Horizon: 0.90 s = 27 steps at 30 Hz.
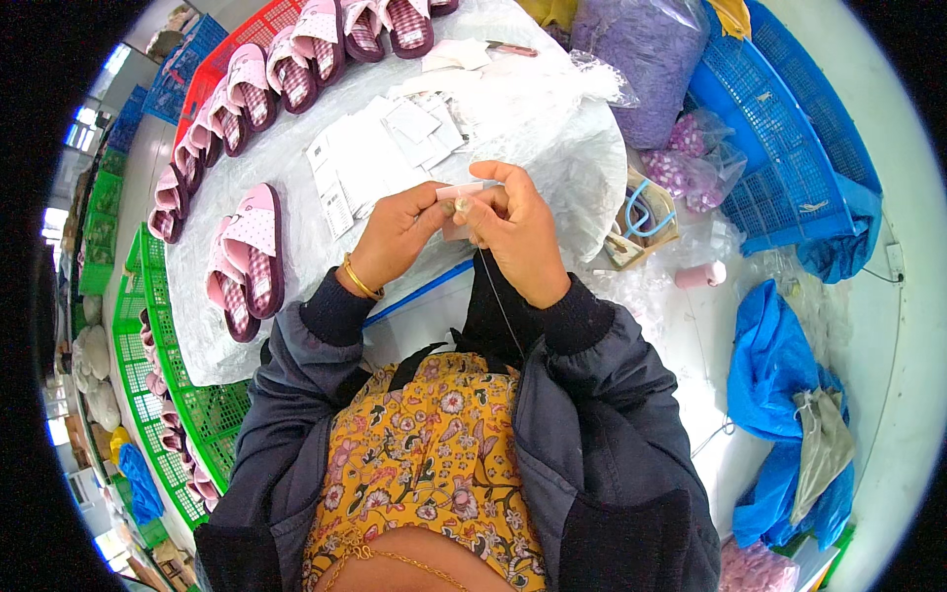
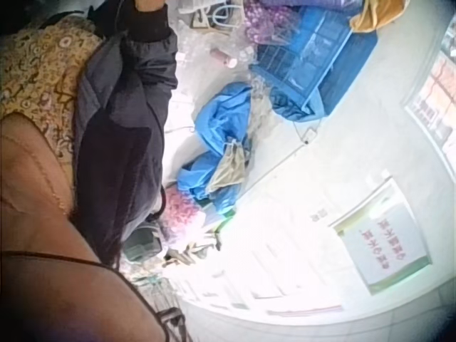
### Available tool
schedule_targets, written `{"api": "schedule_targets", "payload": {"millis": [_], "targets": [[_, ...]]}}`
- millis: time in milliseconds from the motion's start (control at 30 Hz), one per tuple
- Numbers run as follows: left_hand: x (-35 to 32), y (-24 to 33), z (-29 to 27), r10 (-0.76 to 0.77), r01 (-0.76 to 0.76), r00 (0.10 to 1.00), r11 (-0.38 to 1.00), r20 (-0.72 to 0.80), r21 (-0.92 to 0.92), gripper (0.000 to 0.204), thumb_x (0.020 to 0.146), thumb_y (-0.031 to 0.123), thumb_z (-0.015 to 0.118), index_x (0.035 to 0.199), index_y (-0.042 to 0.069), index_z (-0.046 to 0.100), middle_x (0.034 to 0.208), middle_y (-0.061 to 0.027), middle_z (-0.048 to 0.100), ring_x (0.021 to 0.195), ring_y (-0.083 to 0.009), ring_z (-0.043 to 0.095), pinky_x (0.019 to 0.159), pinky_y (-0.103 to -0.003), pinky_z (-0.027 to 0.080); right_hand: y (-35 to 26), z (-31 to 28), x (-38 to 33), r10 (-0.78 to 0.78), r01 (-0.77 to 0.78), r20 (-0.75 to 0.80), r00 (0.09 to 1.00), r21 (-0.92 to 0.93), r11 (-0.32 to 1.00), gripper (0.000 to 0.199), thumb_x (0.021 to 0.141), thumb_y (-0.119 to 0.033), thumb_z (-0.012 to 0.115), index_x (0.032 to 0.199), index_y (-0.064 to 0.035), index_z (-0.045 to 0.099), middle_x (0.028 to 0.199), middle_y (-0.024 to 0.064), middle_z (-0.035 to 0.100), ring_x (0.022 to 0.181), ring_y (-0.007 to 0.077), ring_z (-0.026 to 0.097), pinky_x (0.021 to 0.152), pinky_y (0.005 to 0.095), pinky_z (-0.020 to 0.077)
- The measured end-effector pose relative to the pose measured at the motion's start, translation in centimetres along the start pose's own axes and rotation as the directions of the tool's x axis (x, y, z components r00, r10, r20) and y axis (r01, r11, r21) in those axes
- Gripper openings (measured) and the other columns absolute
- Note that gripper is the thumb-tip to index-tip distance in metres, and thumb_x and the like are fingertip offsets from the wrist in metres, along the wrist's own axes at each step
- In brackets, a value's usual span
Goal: The person attaches small paper tags to pairs of pink and maroon checkered slippers. They pick up a tag, thread it through the slipper strap, and place the tagged slipper into a red basket. The process repeats for multiple pairs.
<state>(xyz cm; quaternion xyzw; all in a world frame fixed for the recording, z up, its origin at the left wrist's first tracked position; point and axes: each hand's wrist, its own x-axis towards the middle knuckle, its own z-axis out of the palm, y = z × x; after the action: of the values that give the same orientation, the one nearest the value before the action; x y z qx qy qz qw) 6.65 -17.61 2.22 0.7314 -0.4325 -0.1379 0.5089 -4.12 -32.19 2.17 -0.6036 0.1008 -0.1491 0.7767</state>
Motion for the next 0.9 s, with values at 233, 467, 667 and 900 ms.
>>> {"api": "schedule_targets", "payload": {"millis": [233, 467, 667, 900], "targets": [[-0.5, 0.8, -0.8, -0.078, 0.072, 0.993, 0.995, 0.094, 0.069, 0.024, 0.097, 0.017, 0.053, 0.112, 0.002, 0.064, 0.088, -0.0086, 0.065, 0.08, -0.0158, 0.061, 0.075, -0.029, 0.049, 0.1, 0.1, -0.1, 0.026, -0.027, 0.02, 0.999, 0.044, 0.999, 0.028, 0.096, -0.011, 0.06, 0.119, 0.0012, 0.05, 0.089, 0.0071, 0.065, 0.066, 0.006, 0.052, 0.059, 0.0206, 0.0443], [-1.0, 0.7, -0.7, 0.075, -0.081, 0.995, 0.991, 0.06, 0.106, 0.023, 0.096, 0.016, 0.055, 0.112, 0.003, 0.065, 0.091, -0.0111, 0.067, 0.079, -0.0215, 0.064, 0.074, -0.03, 0.05, 0.3, 0.3, 0.1, 0.048, -0.055, 0.049, 0.998, 0.154, 0.987, 0.016, 0.095, -0.01, 0.059, 0.108, -0.0009, 0.054, 0.087, 0.0063, 0.064, 0.064, 0.0066, 0.052, 0.058, 0.0207, 0.0431], [-1.4, -0.1, -1.3, -0.276, 0.327, 0.945, 0.839, 0.178, -0.435, 0.02, 0.097, 0.018, 0.056, 0.106, 0.004, 0.066, 0.087, 0.0009, 0.063, 0.078, -0.0077, 0.055, 0.07, -0.024, 0.047, 0.1, -0.2, -0.3, 0.175, -0.183, 0.146, 0.974, 0.044, 0.982, 0.012, 0.092, -0.008, 0.061, 0.102, -0.0021, 0.055, 0.082, 0.0054, 0.063, 0.061, 0.0063, 0.052, 0.053, 0.0201, 0.0406], [-2.3, -2.0, -1.1, -0.242, 0.266, 0.963, 0.925, 0.118, -0.272, 0.016, 0.093, 0.017, 0.056, 0.093, 0.002, 0.062, 0.078, -0.001, 0.059, 0.07, -0.0092, 0.052, 0.064, -0.025, 0.044, 1.0, -0.2, -0.2, 0.213, -0.153, 0.187, 0.959, -0.291, 0.944, 0.019, 0.088, -0.014, 0.069, 0.101, -0.001, 0.062, 0.079, 0.0039, 0.063, 0.058, 0.0083, 0.051, 0.054, 0.0231, 0.0439]]}}
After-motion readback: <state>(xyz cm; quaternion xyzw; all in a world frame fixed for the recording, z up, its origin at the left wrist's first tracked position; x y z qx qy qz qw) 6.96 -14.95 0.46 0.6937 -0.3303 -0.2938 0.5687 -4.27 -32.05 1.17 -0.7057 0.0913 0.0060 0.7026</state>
